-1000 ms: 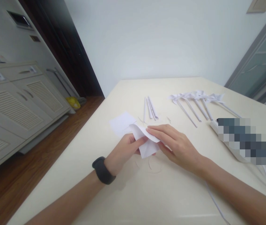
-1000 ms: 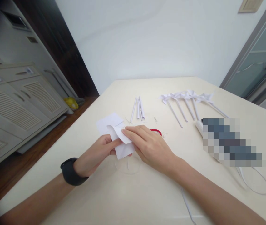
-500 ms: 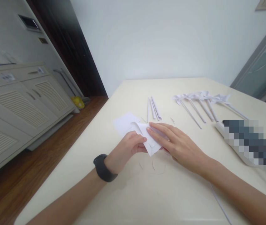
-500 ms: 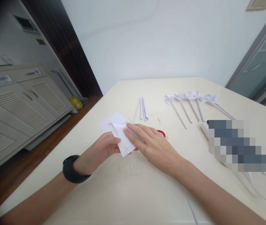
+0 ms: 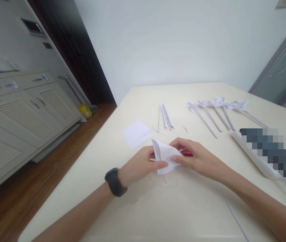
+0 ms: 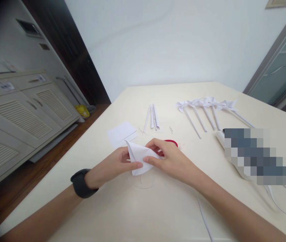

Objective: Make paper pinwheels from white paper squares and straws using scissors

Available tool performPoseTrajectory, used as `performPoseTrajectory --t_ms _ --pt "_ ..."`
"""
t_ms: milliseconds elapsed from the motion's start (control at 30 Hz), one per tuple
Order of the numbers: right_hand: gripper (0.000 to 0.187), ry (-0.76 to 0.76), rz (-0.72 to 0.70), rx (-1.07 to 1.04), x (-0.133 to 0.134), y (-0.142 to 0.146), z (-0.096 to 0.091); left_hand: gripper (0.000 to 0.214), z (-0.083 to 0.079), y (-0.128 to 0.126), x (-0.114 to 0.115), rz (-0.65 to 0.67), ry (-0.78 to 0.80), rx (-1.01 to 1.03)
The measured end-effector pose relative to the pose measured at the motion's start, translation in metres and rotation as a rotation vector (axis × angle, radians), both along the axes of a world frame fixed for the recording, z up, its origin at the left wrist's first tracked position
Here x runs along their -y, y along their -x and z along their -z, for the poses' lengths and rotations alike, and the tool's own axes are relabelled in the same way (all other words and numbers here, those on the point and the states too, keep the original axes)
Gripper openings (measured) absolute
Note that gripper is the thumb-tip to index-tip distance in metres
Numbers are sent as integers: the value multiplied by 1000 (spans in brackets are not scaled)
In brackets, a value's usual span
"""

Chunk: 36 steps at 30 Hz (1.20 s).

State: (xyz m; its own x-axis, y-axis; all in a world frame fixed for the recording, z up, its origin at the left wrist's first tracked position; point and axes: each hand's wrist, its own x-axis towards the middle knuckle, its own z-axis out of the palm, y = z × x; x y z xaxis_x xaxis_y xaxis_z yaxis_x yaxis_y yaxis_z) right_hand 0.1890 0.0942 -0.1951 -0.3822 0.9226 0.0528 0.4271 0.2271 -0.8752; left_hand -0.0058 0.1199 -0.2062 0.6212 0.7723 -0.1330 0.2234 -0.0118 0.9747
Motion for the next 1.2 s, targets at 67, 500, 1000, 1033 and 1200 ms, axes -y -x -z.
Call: performPoseTrajectory --t_ms 67,500,1000,1033,1200 --pt "12 45 8 -21 -3 1 6 36 2 -1 1 -16 -10 -8" --pt "25 205 168 -189 -7 -10 8 17 -3 -1 0 -5 116 -17" --pt "26 182 188 -194 -3 -5 6 23 -4 0 0 -13 129 1" --pt "26 185 186 -199 -3 -5 6 22 -4 0 0 -15 126 -1" --pt "25 196 182 -210 -4 -5 7 19 -3 0 0 -16 92 -15"
